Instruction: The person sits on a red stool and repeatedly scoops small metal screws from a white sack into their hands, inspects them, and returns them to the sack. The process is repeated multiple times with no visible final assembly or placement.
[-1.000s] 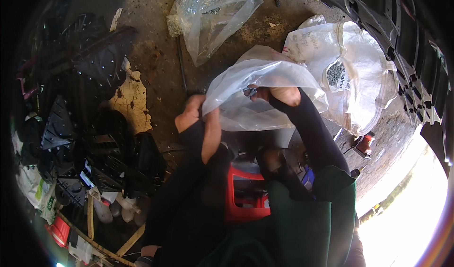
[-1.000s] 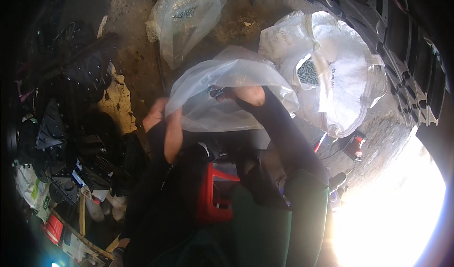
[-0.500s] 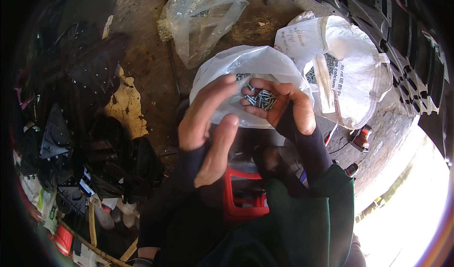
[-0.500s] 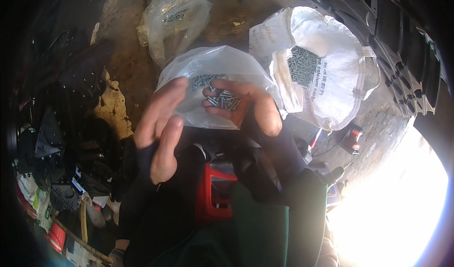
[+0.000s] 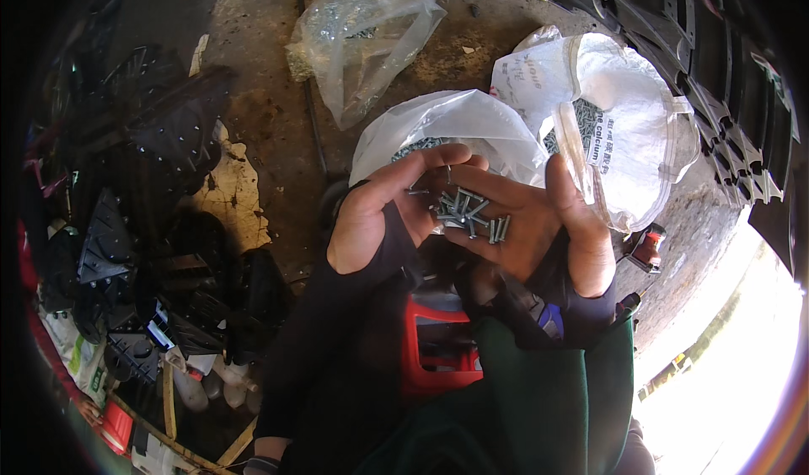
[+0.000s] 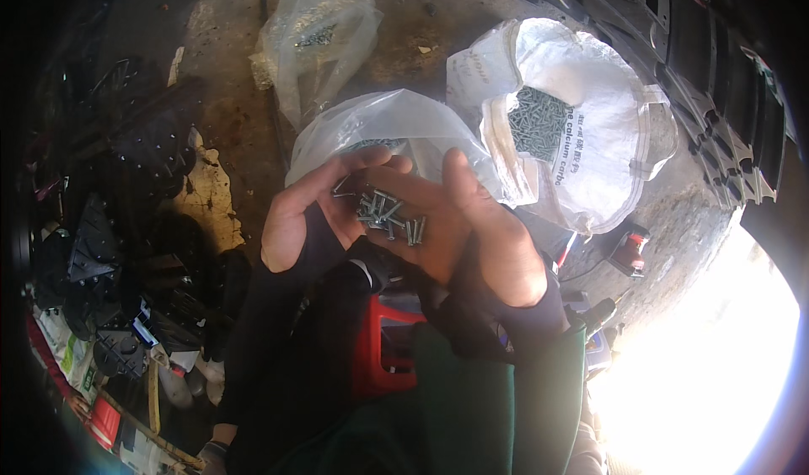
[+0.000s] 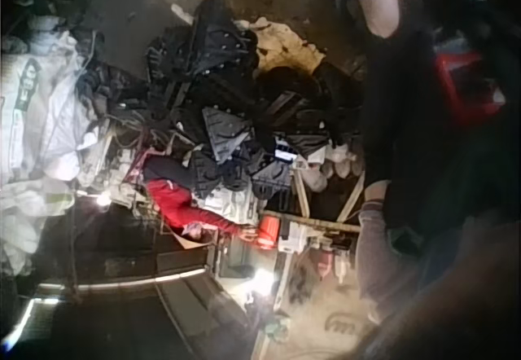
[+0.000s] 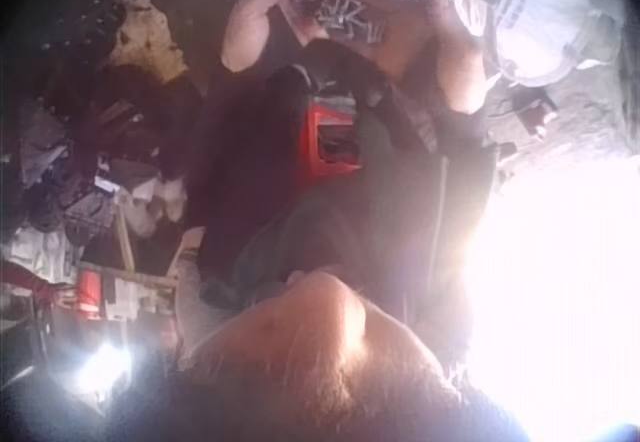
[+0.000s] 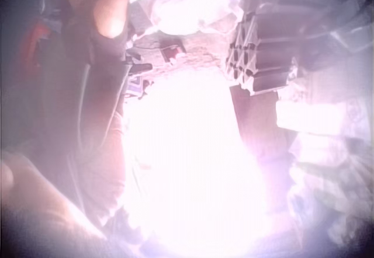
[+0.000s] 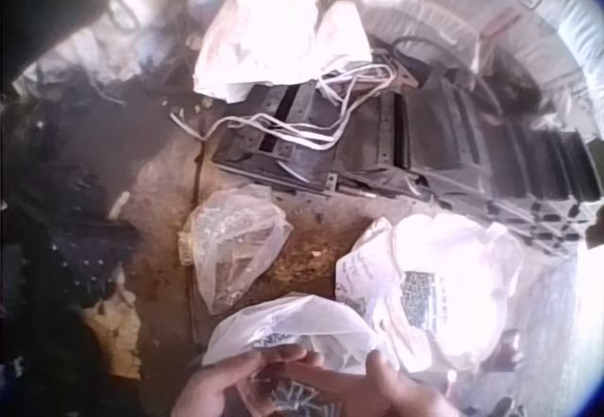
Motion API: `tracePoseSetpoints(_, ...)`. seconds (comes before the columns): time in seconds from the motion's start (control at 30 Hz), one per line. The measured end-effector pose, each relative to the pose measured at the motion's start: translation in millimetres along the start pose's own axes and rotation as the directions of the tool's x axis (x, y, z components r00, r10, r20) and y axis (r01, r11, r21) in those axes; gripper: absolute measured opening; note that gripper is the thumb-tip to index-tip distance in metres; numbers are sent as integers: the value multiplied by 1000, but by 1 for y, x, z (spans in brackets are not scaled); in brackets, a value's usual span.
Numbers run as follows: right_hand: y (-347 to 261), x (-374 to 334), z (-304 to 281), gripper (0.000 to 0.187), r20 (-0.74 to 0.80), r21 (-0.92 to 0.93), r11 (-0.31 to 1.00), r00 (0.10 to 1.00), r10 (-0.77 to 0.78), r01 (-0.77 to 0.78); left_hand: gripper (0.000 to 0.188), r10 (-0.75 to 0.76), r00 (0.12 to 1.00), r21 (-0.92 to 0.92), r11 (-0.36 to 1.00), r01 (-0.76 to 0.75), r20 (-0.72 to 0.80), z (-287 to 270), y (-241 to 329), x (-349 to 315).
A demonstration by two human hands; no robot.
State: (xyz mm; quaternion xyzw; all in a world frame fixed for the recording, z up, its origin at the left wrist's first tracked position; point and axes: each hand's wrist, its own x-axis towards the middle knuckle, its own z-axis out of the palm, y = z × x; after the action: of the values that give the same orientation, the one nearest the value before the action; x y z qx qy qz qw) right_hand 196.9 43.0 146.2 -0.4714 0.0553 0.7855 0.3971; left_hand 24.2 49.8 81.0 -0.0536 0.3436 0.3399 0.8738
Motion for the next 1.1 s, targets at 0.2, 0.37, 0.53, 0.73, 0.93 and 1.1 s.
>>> tracePoseSetpoints(0.2, -8, -1, -9, 99, 42, -104, 994, 998, 38, -34, 43, 17, 998, -51, 999, -20, -56, -1, -1, 0)
tracePoseSetpoints(0.37, -11, -1, -15, 99, 26, -154, 988, 999, 30, -26, 37, 62, 997, -102, 993, -66, -40, -4, -3, 1)
tracePoseSetpoints(0.53, -9, -6, -11, 99, 46, -176, 984, 999, 9, 0, 40, 30, 999, -114, 993, -29, 13, -7, 0, 4)
tracePoseSetpoints(0.73, 2, -11, 2, 103, -14, -242, 970, 1000, -25, 21, 42, 40, 994, -115, 992, -51, -99, -1, -5, 5)
tracePoseSetpoints(0.93, -2, -12, 1, 106, -56, -246, 969, 997, -51, 35, 43, 66, 992, -99, 992, -76, -109, 0, -3, 6)
tracePoseSetpoints(1.1, -13, -9, -5, 106, -41, -227, 971, 996, -85, 74, 43, 38, 998, -126, 991, -44, -45, -4, 1, 5)
